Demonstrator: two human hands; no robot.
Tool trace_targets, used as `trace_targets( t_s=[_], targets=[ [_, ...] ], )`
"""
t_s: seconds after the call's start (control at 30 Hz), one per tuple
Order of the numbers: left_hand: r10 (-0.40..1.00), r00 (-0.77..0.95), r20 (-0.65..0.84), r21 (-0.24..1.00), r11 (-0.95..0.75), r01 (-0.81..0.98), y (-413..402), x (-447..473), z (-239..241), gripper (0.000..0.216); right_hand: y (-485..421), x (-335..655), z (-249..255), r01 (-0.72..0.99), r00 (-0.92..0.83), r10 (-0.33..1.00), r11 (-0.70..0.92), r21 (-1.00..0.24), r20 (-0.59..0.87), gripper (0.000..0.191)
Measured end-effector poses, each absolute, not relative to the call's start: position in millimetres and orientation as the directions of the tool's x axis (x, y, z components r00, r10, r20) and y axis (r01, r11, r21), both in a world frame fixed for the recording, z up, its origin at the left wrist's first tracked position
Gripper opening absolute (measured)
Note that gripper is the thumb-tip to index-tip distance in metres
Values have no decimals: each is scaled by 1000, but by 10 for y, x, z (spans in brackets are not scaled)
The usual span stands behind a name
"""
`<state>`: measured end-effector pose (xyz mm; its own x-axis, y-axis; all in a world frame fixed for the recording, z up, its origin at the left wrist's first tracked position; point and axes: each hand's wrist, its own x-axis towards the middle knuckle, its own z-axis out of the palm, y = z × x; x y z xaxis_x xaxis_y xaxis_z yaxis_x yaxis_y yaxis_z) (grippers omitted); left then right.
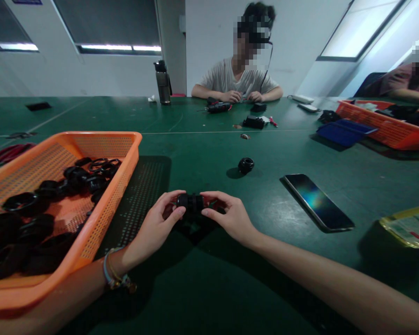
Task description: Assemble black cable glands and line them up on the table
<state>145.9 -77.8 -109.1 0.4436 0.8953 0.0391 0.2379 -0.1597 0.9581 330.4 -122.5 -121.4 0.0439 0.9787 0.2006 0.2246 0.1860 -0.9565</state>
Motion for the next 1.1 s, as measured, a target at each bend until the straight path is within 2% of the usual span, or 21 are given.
trace_targets(
  t_s=[0.5, 0.9, 1.1],
  targets=[
    [894, 446, 47, 957, -168, 236, -780, 1457, -1094, 40, -1226, 3296, -1199, 235, 55, 983, 159, -959, 176, 27],
    [895, 444, 48, 955, -171, 242, -781, 1450, -1078, 39, -1214, 3294, -1220, 170, 53, 989, 124, -978, 135, 29],
    [898, 437, 49, 960, -164, 228, -776, 1458, -1091, 39, -1213, 3316, -1218, 205, 20, 976, 206, -957, 215, 27]
  ],
)
